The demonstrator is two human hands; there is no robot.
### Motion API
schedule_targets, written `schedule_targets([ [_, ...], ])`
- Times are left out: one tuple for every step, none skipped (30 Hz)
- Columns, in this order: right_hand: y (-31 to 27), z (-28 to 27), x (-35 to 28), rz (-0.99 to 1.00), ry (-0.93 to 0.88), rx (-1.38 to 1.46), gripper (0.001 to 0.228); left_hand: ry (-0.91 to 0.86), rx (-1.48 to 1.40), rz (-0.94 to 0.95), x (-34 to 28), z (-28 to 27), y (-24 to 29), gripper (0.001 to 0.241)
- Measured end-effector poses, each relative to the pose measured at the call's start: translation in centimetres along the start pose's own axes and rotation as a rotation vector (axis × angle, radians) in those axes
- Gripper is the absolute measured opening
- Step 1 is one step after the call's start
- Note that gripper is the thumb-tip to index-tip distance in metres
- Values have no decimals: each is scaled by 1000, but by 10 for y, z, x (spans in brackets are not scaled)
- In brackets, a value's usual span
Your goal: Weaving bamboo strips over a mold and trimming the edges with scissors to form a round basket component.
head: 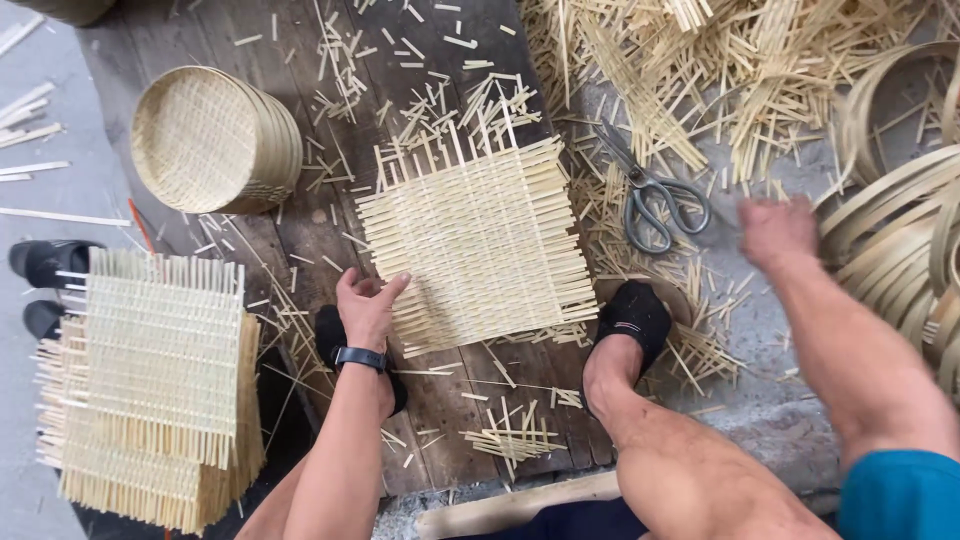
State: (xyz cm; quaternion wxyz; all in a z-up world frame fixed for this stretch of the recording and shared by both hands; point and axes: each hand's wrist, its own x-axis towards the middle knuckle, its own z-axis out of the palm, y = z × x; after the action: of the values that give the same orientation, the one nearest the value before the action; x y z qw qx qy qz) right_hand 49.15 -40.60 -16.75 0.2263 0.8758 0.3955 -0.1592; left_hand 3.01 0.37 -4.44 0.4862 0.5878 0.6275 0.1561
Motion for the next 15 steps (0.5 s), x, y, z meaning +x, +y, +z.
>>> schedule_targets([
  [4,-41,-5,-4,6,8,25,8,4,6,-1,-6,8,89],
  [9,-83,-12,-12,45,-30,26,108,73,109,-4,-11,15,89],
  [15,-125,-20,-19,83,-68,32,208,142,212,-7,-17,22,90],
  [30,-144,-18,-13,87,-64,32,207,142,220,-8,-18,34,90],
  [44,-163,-17,-76,289,11,24,194,94,303,-10,-21,46,82],
  [61,-184,-18,-135,494,80,23,181,40,384,-12,-21,57,74],
  [48,-237,-33,-129,500,77,23,178,34,391,-16,-18,77,74],
  [34,-288,-53,-226,705,-18,17,40,-56,398,-21,-15,95,68],
  [18,-335,-81,-328,908,-115,18,-99,-145,405,-26,-13,113,65],
  [10,-348,-89,-335,913,-117,18,-91,-150,405,-29,-8,130,65],
  [1,-360,-97,-468,678,-245,16,-331,-392,220,-30,-4,147,68],
  [-11,-371,-104,-601,439,-363,26,-562,-626,23,-32,-2,162,73],
  [-26,-380,-118,-611,445,-364,26,-550,-629,24,-39,-1,178,73],
  [-42,-389,-132,-707,441,-487,22,-705,-779,-140,-46,-2,194,76],
  [-57,-399,-146,-800,436,-612,23,-859,-928,-307,-52,-2,211,80],
])
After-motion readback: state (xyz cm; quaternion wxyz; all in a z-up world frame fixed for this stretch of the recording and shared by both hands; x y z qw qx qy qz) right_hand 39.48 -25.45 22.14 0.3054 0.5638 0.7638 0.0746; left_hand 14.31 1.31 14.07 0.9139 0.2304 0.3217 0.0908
